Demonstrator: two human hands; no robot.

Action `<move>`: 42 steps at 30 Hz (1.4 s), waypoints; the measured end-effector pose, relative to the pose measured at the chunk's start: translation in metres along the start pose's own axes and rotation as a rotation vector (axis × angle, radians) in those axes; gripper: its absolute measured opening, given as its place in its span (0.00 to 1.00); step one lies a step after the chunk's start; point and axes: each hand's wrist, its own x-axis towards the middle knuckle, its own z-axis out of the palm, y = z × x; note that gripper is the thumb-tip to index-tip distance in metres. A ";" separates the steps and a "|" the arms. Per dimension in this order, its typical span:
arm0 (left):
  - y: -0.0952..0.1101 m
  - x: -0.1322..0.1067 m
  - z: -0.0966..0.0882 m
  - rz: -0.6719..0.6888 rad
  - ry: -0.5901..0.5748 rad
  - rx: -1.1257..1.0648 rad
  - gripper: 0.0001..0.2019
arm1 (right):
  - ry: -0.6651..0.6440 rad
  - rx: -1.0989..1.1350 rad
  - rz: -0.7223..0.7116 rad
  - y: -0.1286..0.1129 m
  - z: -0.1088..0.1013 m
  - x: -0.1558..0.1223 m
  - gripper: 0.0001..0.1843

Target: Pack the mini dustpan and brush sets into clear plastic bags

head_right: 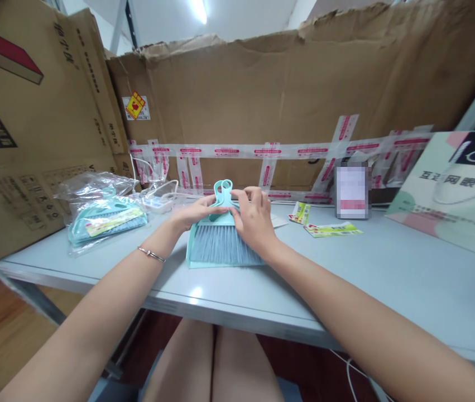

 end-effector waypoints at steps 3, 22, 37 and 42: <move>0.000 -0.001 -0.001 -0.019 -0.053 -0.072 0.23 | -0.076 0.115 0.097 0.007 -0.002 0.003 0.21; 0.000 0.002 0.005 -0.111 0.111 0.060 0.19 | -0.737 0.581 0.501 0.006 -0.019 0.009 0.20; -0.007 0.007 0.006 -0.121 0.166 0.195 0.21 | -0.732 0.445 0.351 0.005 -0.016 0.010 0.19; -0.007 0.005 0.003 -0.137 0.109 0.215 0.19 | -0.702 0.451 0.347 0.005 -0.014 0.007 0.18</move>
